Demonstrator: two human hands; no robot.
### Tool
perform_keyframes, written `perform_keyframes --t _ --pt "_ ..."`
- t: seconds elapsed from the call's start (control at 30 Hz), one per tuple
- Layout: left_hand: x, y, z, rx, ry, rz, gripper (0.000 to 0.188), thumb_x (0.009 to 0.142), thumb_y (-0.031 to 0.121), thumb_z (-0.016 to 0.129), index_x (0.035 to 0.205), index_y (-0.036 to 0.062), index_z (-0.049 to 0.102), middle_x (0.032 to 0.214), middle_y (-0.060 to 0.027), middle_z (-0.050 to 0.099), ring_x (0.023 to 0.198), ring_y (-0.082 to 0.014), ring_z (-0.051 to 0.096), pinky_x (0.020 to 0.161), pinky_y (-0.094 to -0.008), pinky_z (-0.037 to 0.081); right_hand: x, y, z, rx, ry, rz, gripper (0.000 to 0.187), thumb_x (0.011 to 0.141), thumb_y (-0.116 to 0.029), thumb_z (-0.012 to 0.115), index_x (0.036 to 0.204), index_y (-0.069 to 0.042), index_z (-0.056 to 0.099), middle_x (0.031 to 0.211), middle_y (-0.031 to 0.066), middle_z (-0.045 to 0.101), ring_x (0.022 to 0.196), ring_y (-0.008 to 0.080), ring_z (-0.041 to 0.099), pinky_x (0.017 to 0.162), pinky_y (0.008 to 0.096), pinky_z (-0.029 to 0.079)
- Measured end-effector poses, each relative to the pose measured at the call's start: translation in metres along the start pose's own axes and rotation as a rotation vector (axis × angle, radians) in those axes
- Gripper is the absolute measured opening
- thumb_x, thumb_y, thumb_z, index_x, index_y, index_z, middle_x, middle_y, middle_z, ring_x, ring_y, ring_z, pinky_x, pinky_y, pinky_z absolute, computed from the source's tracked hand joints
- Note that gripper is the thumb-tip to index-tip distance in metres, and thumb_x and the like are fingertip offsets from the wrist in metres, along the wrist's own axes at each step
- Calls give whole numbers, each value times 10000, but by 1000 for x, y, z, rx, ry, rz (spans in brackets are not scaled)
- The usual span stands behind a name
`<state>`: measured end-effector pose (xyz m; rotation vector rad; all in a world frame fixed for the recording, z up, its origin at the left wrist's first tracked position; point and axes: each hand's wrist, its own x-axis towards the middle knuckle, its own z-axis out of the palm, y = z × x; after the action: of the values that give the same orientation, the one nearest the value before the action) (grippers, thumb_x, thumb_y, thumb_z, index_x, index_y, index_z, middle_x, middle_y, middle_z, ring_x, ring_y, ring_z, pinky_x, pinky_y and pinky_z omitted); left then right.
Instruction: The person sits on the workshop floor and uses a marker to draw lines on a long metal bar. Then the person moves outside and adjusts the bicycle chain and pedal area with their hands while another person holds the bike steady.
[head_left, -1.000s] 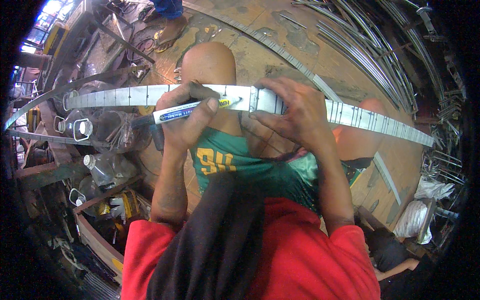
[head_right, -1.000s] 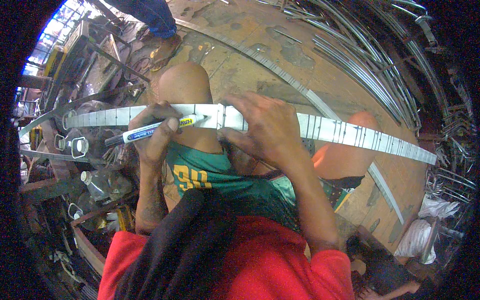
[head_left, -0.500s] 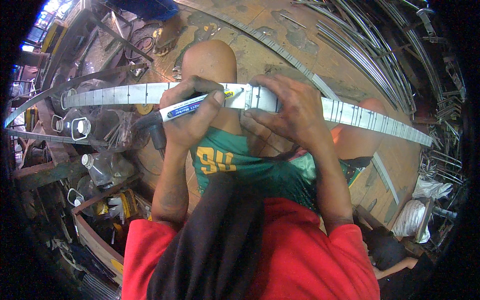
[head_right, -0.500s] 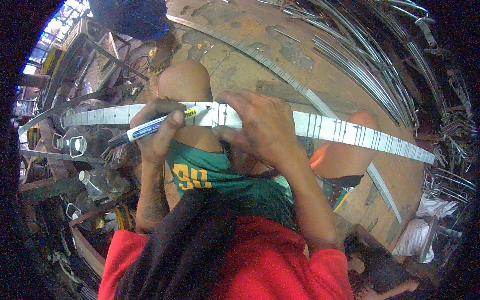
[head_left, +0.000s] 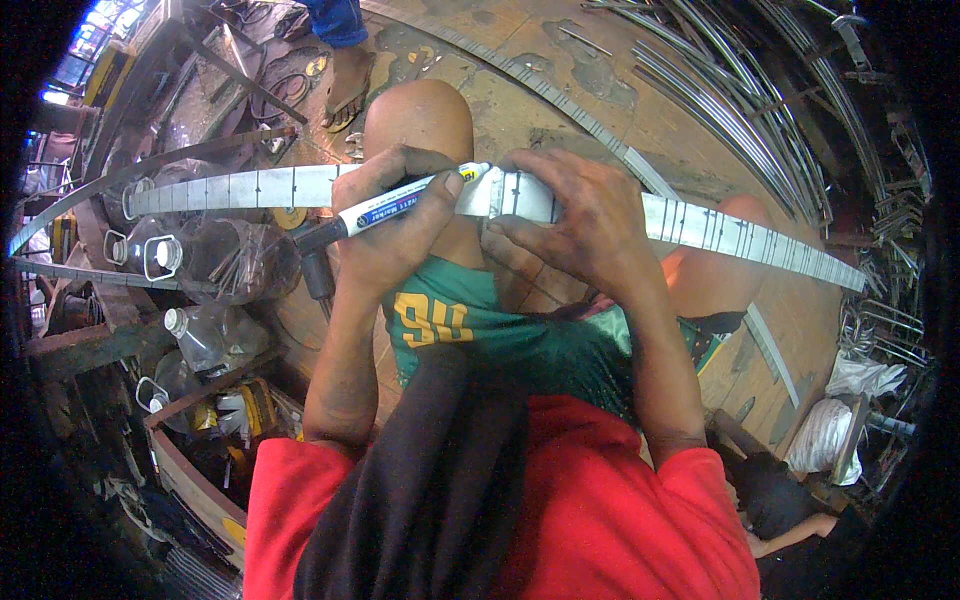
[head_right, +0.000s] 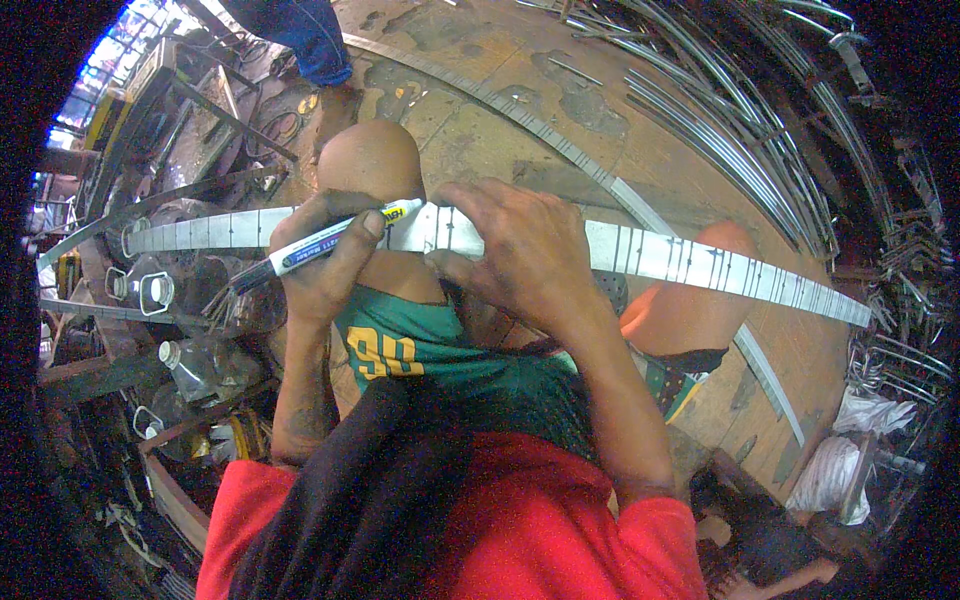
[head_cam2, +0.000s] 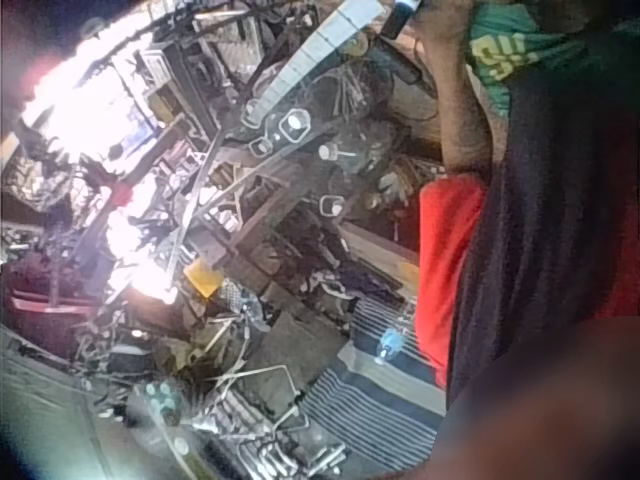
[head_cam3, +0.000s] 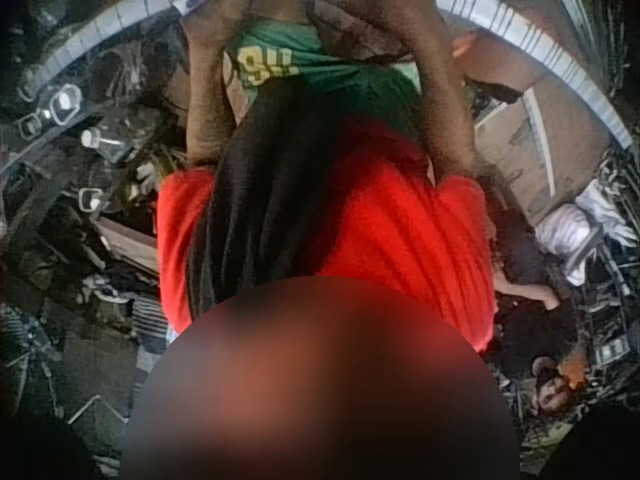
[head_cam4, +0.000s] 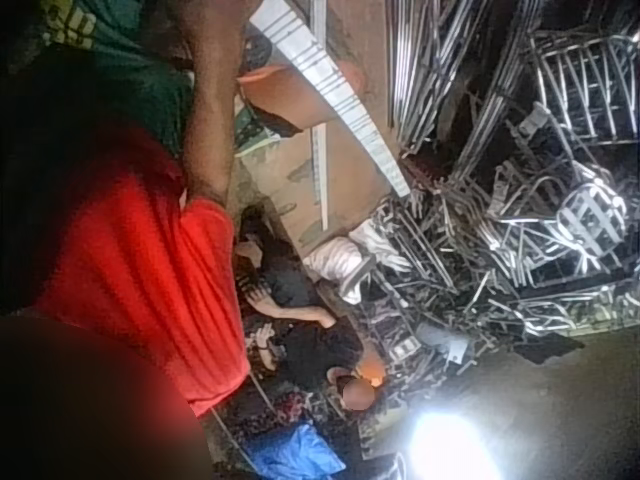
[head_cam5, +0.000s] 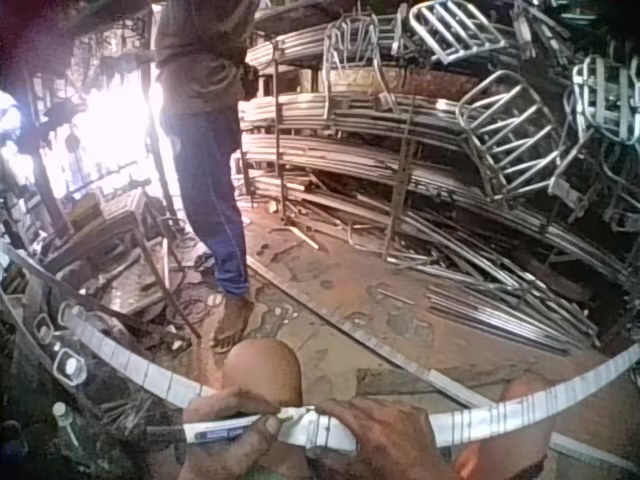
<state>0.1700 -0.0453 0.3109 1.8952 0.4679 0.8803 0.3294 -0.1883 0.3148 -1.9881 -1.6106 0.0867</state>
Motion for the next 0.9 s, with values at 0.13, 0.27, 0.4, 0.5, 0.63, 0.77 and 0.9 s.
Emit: perform_keyframes --t 0.13,0.27,0.4,0.5,0.63,0.77,0.9 --pt "0 -2 1 8 -8 8 86 811 57 706 850 -20 708 714 -98 694 623 -131 647 586 -257 499 1 1 2 -2 6 -6 515 676 -335 820 1125 -129 675 906 101 670 794 308 660 691 412 519" --pt "-1 -6 0 58 8 -12 71 776 65 713 796 -2 700 702 -99 688 601 -144 644 579 -265 500 0 1 1 -3 -27 14 508 676 -324 826 1118 -121 679 942 104 685 816 311 667 710 409 525" --pt "-1 -13 -13 29 -190 70 153 754 152 726 751 5 685 708 -85 672 627 -158 606 591 -308 463 1 1 2 -6 -4 -1 501 678 -322 828 1110 -115 682 974 105 695 833 313 672 724 406 531" --pt "-4 -17 -19 -38 -249 176 85 706 83 694 717 3 666 675 -81 648 620 -153 598 593 -309 456 1 1 2 -7 -18 9 498 679 -322 832 1105 -112 682 966 107 695 835 313 670 724 407 530" --pt "-11 -21 -24 -202 18 -31 201 757 163 698 805 -32 698 706 -83 652 653 -146 589 622 -281 445 5 1 4 34 12 -43 490 700 -330 823 1112 -107 677 974 112 688 835 319 666 720 409 529" --pt "-12 -28 -36 -163 161 -45 258 808 223 702 845 -33 703 735 -69 659 650 -130 569 615 -270 432 15 -8 14 14 -5 -77 490 716 -337 812 1124 -107 669 979 112 672 855 317 658 730 413 524" --pt "-12 -32 -45 -157 197 -37 243 823 209 697 853 -32 700 724 -68 651 640 -121 562 604 -271 431 23 -20 23 13 -42 -29 496 721 -345 807 1133 -108 666 970 107 660 872 310 650 741 416 519"
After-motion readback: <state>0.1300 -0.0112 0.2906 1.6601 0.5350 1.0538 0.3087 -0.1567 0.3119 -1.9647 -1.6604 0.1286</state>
